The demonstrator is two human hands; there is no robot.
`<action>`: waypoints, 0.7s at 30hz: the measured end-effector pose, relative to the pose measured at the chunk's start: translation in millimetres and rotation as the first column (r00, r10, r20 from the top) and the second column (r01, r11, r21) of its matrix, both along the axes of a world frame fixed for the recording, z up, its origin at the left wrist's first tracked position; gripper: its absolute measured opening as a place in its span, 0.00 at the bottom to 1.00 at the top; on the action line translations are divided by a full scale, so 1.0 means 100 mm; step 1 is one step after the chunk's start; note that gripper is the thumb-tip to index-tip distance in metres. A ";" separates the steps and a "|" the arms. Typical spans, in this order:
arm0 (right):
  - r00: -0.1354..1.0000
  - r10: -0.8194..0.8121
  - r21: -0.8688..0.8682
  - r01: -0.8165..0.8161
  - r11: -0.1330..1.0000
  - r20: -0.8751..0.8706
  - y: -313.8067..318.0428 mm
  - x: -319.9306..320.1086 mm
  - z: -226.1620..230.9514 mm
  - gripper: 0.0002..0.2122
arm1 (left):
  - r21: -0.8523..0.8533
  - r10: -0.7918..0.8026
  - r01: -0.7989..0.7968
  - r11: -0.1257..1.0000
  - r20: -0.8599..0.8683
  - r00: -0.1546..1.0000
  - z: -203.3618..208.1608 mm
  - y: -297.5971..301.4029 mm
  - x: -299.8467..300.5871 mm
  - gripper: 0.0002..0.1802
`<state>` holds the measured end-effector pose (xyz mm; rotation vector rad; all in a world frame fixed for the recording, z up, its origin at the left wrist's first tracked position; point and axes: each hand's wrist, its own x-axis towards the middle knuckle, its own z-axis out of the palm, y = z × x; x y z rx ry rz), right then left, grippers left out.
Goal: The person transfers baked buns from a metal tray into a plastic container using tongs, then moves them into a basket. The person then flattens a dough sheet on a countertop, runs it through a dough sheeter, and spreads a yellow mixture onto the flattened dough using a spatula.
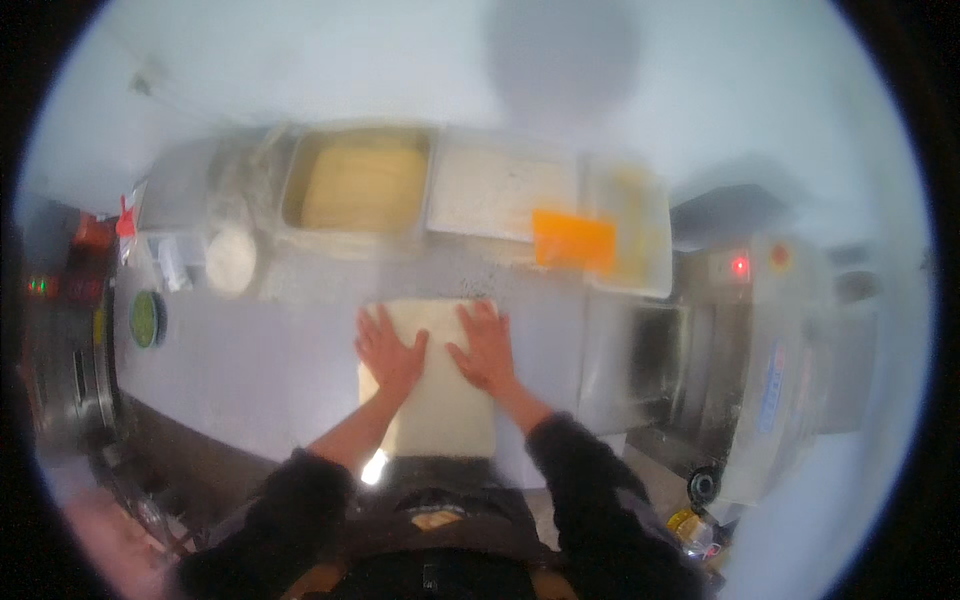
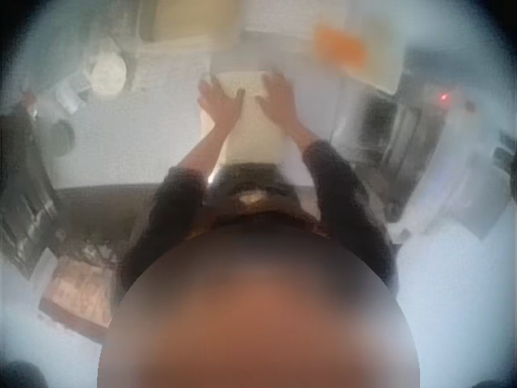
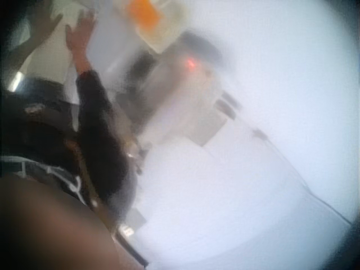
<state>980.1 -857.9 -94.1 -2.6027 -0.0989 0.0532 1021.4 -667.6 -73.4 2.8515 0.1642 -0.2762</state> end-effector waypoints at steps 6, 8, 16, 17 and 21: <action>0.981 -0.129 0.127 0.111 0.986 0.146 0.01 -0.06 0.04 0.31 | -0.057 0.013 -0.010 0.998 0.043 0.999 0.06 -0.01 0.11 0.57; 0.954 -0.144 0.042 0.138 0.990 0.261 0.01 0.05 0.20 0.28 | -0.041 0.001 0.001 0.999 0.034 0.999 0.06 0.00 0.06 0.57; 0.913 -0.402 0.043 0.400 0.916 0.064 -1.09 1.83 0.30 0.16 | 0.004 0.056 -0.056 0.998 -0.041 0.998 0.06 -0.27 -0.20 0.57; 0.908 -0.417 -0.011 0.417 0.909 -0.038 -1.16 2.01 0.24 0.16 | 0.011 0.050 -0.050 0.999 -0.039 0.998 0.06 -0.27 -0.20 0.57; 0.834 -0.549 -0.076 0.551 0.831 0.051 -0.79 2.36 0.26 0.15 | -0.019 0.000 0.000 1.000 -0.003 1.000 0.04 -0.08 -0.18 0.57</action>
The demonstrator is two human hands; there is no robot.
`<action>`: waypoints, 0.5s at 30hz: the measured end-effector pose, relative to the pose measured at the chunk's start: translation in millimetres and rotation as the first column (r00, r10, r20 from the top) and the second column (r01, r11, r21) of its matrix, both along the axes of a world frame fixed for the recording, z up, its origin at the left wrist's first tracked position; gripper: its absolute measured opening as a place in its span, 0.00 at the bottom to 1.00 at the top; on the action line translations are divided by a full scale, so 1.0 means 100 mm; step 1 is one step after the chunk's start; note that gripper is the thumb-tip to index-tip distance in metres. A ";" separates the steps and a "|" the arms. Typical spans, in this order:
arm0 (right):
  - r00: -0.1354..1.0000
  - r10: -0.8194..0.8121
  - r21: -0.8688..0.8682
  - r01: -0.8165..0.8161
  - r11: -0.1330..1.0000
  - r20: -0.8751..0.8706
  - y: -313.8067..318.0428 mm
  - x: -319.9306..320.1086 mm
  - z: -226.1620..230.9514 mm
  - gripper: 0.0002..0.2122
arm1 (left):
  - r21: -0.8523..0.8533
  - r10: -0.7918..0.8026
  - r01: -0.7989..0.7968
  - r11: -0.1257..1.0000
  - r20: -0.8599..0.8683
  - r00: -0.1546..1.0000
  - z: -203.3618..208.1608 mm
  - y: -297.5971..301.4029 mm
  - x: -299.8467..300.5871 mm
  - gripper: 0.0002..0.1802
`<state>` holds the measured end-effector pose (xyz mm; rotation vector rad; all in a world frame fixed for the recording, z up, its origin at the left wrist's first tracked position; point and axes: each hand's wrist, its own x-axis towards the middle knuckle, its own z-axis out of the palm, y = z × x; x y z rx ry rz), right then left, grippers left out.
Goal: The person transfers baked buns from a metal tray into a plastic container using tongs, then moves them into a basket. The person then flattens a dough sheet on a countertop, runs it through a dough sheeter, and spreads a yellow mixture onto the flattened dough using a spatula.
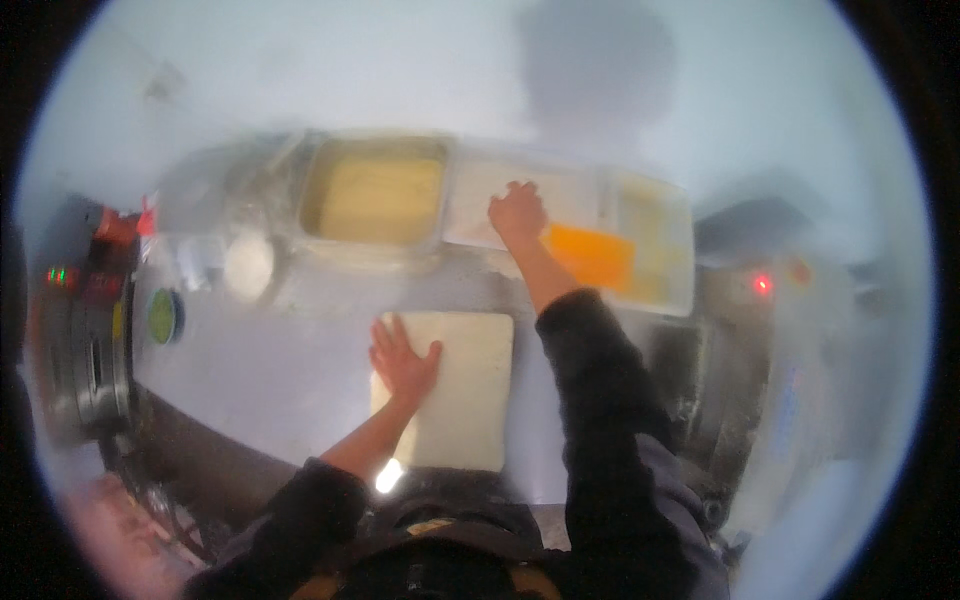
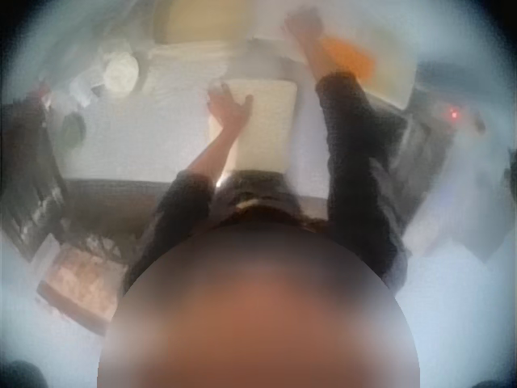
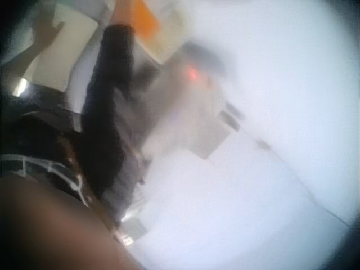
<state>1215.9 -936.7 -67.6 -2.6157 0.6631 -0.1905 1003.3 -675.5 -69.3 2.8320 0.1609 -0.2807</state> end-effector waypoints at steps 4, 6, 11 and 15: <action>0.878 0.194 -0.063 -0.185 0.981 0.437 0.89 -0.05 0.50 0.12 | -0.076 0.050 -0.058 0.995 -0.100 0.994 0.07 0.31 -0.07 0.58; 0.812 0.320 0.051 -0.393 0.918 0.489 1.40 -0.08 0.66 0.11 | -0.038 0.068 -0.072 0.997 -0.094 0.993 0.13 0.37 -0.10 0.58; 0.559 0.632 0.315 -0.828 0.465 0.536 3.18 0.07 0.52 0.08 | -0.024 0.051 -0.053 0.998 -0.046 0.998 0.10 0.30 -0.21 0.57; 0.440 0.849 0.245 -0.893 0.378 0.293 4.44 0.03 0.31 0.08 | -0.133 -0.140 0.106 0.985 -0.285 0.948 -0.18 0.42 -0.37 0.53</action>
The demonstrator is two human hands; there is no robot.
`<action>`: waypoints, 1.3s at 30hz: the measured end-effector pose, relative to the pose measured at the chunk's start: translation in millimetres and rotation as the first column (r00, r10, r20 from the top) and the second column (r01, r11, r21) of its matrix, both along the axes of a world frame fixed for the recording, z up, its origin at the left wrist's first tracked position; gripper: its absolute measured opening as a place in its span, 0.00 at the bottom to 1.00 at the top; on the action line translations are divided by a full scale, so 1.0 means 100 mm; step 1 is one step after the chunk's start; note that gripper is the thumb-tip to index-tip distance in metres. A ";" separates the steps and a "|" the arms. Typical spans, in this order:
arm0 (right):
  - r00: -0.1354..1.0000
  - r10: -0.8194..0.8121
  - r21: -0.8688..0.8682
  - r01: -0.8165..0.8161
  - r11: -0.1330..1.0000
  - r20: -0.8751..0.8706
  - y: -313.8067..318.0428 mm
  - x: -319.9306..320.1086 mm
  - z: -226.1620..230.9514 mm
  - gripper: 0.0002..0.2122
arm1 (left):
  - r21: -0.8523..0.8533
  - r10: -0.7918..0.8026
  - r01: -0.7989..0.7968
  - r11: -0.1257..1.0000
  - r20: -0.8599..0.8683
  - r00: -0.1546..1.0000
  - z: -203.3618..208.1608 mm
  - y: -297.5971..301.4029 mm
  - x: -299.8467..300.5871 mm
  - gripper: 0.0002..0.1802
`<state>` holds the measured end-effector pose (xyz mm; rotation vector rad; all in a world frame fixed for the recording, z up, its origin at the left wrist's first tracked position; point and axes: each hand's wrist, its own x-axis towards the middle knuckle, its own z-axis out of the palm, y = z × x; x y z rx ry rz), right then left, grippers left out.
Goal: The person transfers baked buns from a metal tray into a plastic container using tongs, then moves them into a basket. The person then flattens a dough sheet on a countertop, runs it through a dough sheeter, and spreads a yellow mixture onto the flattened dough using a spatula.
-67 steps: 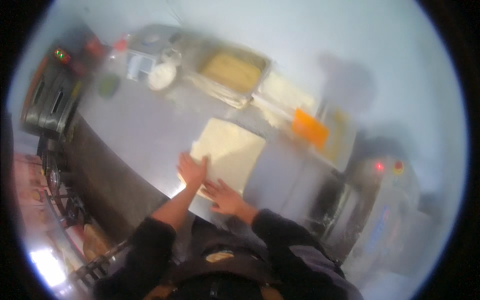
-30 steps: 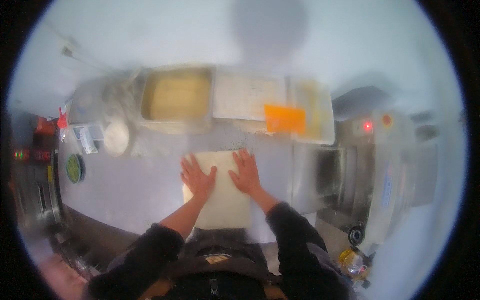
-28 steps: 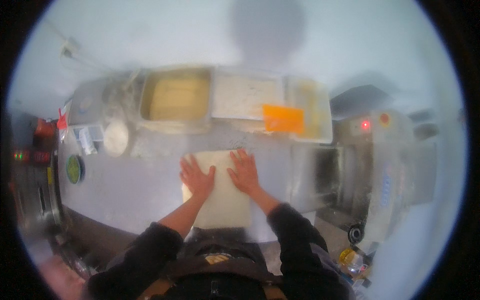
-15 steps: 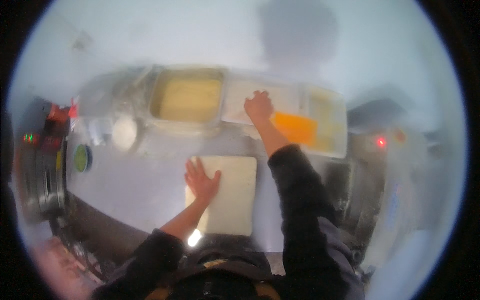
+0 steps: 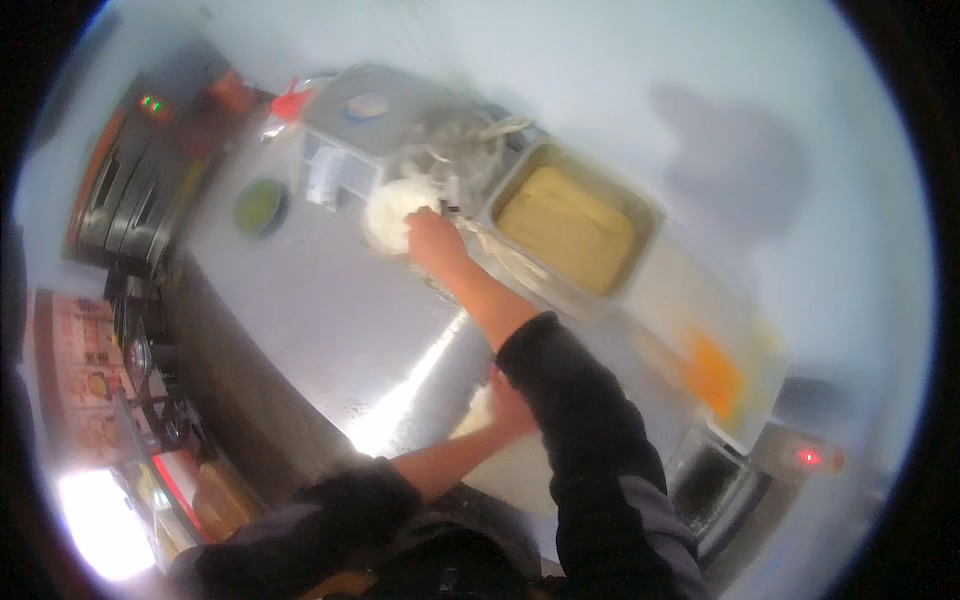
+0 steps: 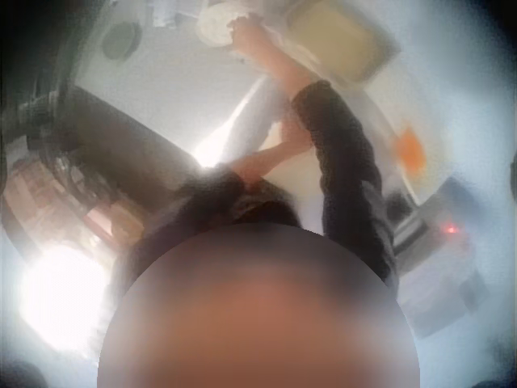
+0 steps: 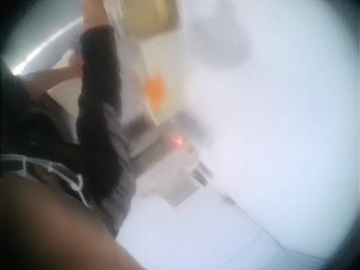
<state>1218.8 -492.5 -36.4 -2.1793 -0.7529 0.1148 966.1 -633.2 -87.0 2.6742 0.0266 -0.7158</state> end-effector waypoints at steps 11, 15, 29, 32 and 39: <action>0.963 -0.252 -0.203 0.266 0.942 0.092 0.69 0.23 -0.45 0.12 | -0.659 0.265 0.084 0.747 0.412 0.872 0.26 0.50 -0.22 0.38; 0.842 -0.404 0.090 0.461 0.883 -0.358 0.08 0.07 0.02 0.12 | -0.517 0.007 0.264 0.814 0.464 0.886 0.15 0.38 -0.16 0.35; 0.375 -0.387 0.360 0.926 0.112 -0.843 -5.08 -3.52 -0.08 0.17 | 0.029 -0.684 0.693 0.720 0.194 0.703 0.19 -1.18 1.18 0.46; 0.254 -0.149 0.293 0.865 -0.406 -0.956 -5.80 -3.86 0.12 0.16 | -0.060 -0.706 0.705 0.707 -0.104 0.700 0.27 -1.27 1.61 0.44; 0.404 -0.408 0.538 0.788 -0.299 -0.819 -6.95 -4.00 0.41 0.16 | -0.199 -0.742 0.715 0.670 -0.175 0.647 0.42 -0.90 1.62 0.30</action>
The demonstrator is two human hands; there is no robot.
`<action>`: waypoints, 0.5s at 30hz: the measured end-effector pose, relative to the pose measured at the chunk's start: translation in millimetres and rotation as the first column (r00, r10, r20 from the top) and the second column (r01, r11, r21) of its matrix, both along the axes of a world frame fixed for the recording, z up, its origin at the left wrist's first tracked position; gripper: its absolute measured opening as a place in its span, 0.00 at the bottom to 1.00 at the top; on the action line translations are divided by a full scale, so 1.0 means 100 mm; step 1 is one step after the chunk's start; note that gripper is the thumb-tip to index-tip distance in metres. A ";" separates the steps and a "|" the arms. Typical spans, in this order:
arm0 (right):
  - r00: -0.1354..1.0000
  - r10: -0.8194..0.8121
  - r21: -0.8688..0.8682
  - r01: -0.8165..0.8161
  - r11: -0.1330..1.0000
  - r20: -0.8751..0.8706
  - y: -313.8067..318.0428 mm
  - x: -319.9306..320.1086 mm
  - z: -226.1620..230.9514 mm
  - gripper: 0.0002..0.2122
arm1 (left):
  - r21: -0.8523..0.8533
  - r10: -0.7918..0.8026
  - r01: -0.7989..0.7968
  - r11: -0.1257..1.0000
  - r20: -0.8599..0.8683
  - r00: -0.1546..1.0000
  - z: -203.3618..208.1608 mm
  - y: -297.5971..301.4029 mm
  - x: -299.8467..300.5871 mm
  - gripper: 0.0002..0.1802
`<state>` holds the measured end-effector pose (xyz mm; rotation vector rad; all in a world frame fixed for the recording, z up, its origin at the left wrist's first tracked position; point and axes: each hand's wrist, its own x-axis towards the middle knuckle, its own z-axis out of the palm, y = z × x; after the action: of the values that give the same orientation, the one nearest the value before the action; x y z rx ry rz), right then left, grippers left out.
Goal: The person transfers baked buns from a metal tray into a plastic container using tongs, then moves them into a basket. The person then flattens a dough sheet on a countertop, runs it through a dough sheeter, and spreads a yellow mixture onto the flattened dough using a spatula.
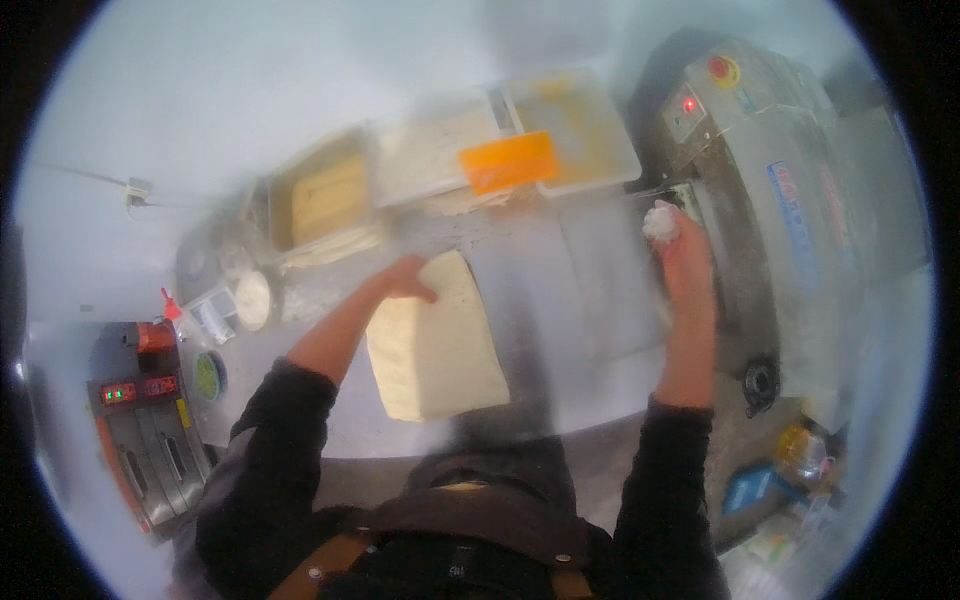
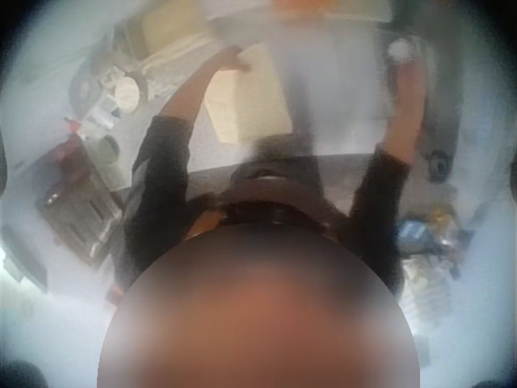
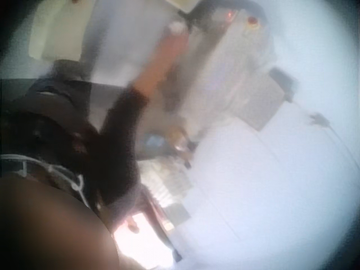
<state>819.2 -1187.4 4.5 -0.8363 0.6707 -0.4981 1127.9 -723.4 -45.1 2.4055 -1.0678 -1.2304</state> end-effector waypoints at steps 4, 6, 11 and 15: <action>0.969 -0.243 -0.194 0.248 0.949 0.051 0.00 -0.06 -0.21 0.15 | -0.014 0.038 -0.036 0.999 0.144 0.989 0.71 0.05 -0.56 0.27; 0.583 -0.776 -0.935 0.075 0.346 -0.240 0.50 0.14 -0.37 0.12 | -0.104 0.042 -0.017 0.994 0.236 0.971 1.12 0.17 -0.86 0.23; 0.634 0.195 -0.452 -0.703 0.549 -0.749 2.43 0.50 -1.03 0.16 | -0.096 0.179 -0.167 0.981 0.132 0.975 1.86 0.66 -1.34 0.22; 0.836 0.064 -0.324 -0.281 0.904 -0.546 2.60 0.30 -1.22 0.11 | -0.039 0.110 -0.105 0.994 0.201 0.973 1.73 0.64 -1.00 0.25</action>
<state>848.8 -927.0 -117.9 -1.4350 1.0027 -0.2278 1027.7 -659.5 127.8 2.5733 -0.9847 -0.9453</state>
